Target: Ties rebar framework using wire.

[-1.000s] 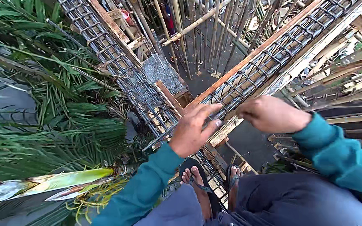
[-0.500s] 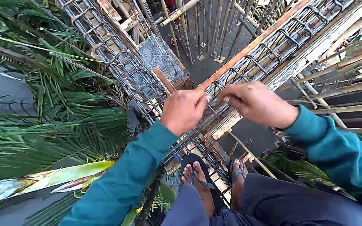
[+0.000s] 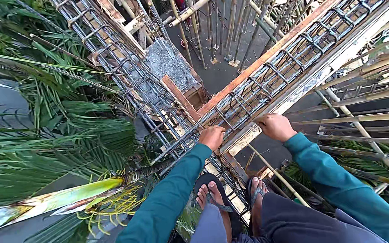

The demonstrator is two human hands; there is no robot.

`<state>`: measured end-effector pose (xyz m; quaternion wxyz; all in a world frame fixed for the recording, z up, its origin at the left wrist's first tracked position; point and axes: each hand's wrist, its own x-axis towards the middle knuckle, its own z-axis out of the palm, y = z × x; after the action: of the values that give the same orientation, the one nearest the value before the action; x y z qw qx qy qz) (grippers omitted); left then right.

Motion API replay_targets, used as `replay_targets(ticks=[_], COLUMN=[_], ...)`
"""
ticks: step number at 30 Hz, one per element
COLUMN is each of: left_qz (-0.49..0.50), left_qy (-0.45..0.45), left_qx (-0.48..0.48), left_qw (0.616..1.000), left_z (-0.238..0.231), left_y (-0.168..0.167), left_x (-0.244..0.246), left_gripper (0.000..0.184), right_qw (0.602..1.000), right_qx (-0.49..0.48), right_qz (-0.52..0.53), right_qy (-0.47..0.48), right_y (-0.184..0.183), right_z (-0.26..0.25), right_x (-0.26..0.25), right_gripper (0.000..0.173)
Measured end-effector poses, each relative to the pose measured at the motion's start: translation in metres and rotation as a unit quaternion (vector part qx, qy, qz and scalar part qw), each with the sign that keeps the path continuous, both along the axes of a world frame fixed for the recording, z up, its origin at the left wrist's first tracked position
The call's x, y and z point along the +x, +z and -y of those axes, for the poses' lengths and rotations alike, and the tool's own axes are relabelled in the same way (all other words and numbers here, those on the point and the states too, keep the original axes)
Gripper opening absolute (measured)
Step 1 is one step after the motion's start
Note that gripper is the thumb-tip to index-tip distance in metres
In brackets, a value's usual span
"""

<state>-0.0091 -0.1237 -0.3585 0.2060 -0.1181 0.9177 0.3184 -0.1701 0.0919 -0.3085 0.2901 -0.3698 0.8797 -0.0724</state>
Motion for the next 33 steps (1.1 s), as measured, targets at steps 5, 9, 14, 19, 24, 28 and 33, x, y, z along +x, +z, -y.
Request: replay_targets(ticks=[5,9,14,19,24,28,33], left_qz=[0.036,0.087,0.139,0.174,0.156,0.147,0.141], left_qy=[0.022,0.03,-0.016,-0.03,0.013,0.017,0.015], left_qx=[-0.03,-0.047,-0.069,-0.046,-0.021,-0.026,-0.019], left_qw=[0.999,0.995,0.988,0.983,0.988,0.989,0.99], left_z=[-0.018,-0.023,-0.023,-0.018,-0.013,-0.015,-0.013], left_y=[-0.005,-0.008,-0.008,-0.007,-0.013,-0.014,-0.015], left_x=[-0.015,-0.023,-0.033,-0.042,-0.042,-0.04,-0.038], left_gripper=[0.033,0.036,0.034,0.029,0.03,0.031,0.031], right_qw=[0.979,0.951,0.938,0.95,0.956,0.951,0.957], right_qx=[0.096,0.134,0.155,0.115,0.14,0.17,0.178], right_qz=[-0.05,-0.057,-0.016,0.011,0.015,-0.016,-0.048], right_qy=[0.173,0.271,0.309,0.291,0.257,0.257,0.223], right_y=[0.006,-0.011,-0.028,-0.041,-0.047,-0.035,-0.031], right_z=[0.065,0.097,0.116,0.104,0.097,0.103,0.105], right_x=[-0.009,-0.015,-0.004,-0.004,-0.003,-0.003,0.007], right_gripper=[0.017,0.014,0.016,0.024,0.024,0.019,0.015])
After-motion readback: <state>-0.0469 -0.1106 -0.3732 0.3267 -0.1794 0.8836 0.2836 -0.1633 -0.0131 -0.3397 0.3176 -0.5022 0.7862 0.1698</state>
